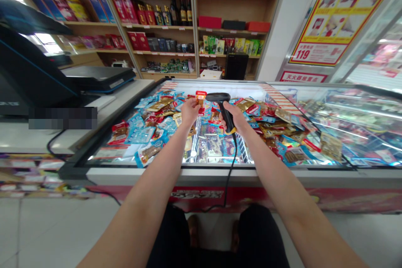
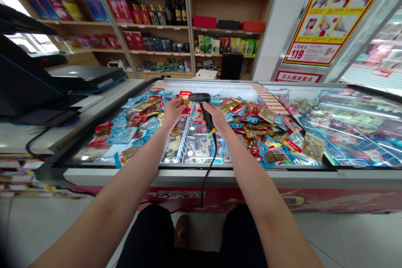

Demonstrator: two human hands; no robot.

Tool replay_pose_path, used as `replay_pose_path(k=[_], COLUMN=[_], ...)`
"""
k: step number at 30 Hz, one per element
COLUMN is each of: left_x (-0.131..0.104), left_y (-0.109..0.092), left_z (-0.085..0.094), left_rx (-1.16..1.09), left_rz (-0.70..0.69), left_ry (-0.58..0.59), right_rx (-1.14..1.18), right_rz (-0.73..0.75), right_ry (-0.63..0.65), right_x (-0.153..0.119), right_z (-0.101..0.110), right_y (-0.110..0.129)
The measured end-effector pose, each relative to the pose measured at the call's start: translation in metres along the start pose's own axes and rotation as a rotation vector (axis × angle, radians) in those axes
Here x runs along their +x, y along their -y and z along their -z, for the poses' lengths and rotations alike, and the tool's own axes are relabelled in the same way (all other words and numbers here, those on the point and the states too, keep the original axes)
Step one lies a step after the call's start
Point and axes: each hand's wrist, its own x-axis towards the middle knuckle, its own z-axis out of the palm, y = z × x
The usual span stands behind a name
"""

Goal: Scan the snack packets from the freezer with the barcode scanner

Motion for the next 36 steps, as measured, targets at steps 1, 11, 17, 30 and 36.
replay_pose_path(k=[1,11,17,30,36], left_x=[0.000,0.002,0.004,0.005,0.005], left_y=[0.000,0.009,0.013,0.016,0.018], left_z=[0.000,0.002,0.004,0.006,0.006], left_rx=[0.001,0.099,0.215,0.259,0.225], left_rz=[-0.001,-0.034,-0.024,-0.040,-0.034], left_ry=[0.003,-0.011,-0.054,-0.062,-0.086], right_rx=[-0.001,-0.017,0.014,-0.055,-0.044], right_rz=[-0.001,-0.052,-0.037,-0.056,-0.061], right_ry=[-0.001,-0.019,-0.012,0.031,0.030], right_x=[0.000,-0.004,-0.003,-0.003,-0.003], right_z=[0.000,-0.002,-0.001,0.004,0.004], right_y=[0.000,0.005,0.004,0.002,0.002])
